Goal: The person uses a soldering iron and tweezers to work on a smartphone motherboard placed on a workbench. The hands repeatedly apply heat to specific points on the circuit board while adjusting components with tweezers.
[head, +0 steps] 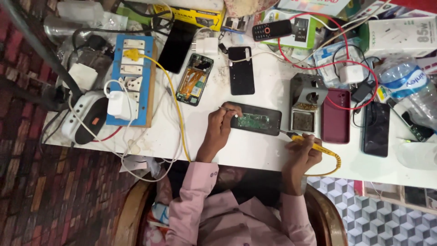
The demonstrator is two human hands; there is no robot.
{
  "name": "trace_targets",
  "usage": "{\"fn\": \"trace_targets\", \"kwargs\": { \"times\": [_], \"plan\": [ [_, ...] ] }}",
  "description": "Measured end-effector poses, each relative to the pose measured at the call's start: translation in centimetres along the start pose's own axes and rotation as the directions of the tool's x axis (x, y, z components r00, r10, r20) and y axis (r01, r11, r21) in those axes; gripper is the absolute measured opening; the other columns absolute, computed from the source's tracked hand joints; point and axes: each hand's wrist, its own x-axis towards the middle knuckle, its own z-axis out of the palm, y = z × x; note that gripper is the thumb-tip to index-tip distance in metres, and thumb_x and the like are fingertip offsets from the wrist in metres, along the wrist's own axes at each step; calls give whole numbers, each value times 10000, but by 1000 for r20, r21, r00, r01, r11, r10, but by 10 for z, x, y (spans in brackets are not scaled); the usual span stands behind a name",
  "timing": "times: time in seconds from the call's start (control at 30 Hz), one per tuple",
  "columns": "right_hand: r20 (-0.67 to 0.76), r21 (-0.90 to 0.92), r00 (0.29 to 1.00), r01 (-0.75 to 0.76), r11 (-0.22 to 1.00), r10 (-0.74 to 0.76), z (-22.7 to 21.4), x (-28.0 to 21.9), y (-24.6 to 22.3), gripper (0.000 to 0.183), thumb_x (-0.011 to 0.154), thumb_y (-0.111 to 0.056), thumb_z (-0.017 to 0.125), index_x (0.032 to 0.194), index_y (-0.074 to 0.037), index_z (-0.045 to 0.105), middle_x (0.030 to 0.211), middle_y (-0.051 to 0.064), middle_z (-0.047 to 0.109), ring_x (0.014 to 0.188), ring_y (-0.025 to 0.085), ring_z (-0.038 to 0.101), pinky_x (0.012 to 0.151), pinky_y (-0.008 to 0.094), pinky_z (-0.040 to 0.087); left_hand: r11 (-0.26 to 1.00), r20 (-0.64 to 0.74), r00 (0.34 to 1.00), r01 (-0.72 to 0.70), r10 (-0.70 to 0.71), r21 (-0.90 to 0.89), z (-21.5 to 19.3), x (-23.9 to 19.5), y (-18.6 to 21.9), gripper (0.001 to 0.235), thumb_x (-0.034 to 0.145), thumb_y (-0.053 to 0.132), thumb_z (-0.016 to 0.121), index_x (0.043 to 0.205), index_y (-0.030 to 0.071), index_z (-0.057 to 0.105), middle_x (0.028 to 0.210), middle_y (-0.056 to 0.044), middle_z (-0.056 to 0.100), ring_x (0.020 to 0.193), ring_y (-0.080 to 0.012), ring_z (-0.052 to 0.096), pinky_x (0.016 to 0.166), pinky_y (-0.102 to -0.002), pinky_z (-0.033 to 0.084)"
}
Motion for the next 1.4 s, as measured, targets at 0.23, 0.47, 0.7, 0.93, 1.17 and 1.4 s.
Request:
{"fn": "trace_targets", "kwargs": {
  "times": [0.23, 0.47, 0.7, 0.93, 1.17, 1.4],
  "plan": [
    [96, -84, 995, 30, 996, -22, 0, -3, -6, 375, 1127, -364, 549, 1043, -3, 609, 678, 83, 658, 596, 81, 521, 616, 231, 399, 999, -2, 1000, 23, -23, 26, 1, -3, -2, 161, 1087, -47, 409, 958, -52, 504, 982, -153, 703, 905, -223, 701, 896, -319, 561],
    [89, -41, 996, 23, 999, -19, 2, -2, -5, 337, 1124, -334, 535, 1052, -11, 598, 689, 75, 663, 594, 65, 519, 606, 217, 389, 1000, -5, 1000, 25, -25, 1, 1, -1, -4, 176, 1096, -29, 416, 942, -59, 498, 989, -152, 704, 915, -221, 701, 905, -316, 564],
    [49, -86, 999, 27, 996, -23, 3, 0, -3, 344, 1120, -349, 513, 1045, -24, 596, 646, 61, 655, 572, 61, 538, 600, 210, 400, 999, -2, 999, 47, -47, -7, 0, 0, -4, 189, 1086, -27, 427, 919, -51, 511, 994, -157, 715, 913, -216, 709, 881, -314, 569],
    [92, -51, 995, 29, 998, -25, 3, -2, -3, 356, 1124, -356, 538, 1048, -14, 600, 668, 68, 663, 577, 64, 502, 605, 219, 384, 998, -10, 998, 58, -58, 14, 0, 1, -5, 170, 1069, -53, 424, 949, -59, 544, 965, -152, 713, 899, -210, 704, 896, -317, 567],
    [69, -96, 997, 34, 995, -27, -2, -5, -4, 363, 1118, -362, 525, 1037, -20, 613, 652, 75, 663, 564, 69, 507, 591, 220, 387, 998, -10, 998, 69, -69, -5, 3, -5, -5, 172, 1084, -36, 431, 954, -51, 542, 970, -143, 709, 889, -201, 697, 876, -309, 567],
    [43, -93, 999, 25, 995, -21, 0, -1, -2, 387, 1119, -381, 518, 1065, -10, 616, 642, 71, 657, 586, 77, 549, 620, 217, 416, 998, -13, 998, 58, -58, -2, 1, -2, -2, 173, 1104, -9, 432, 958, -43, 518, 974, -132, 708, 899, -200, 698, 889, -301, 561]
  ]
}}
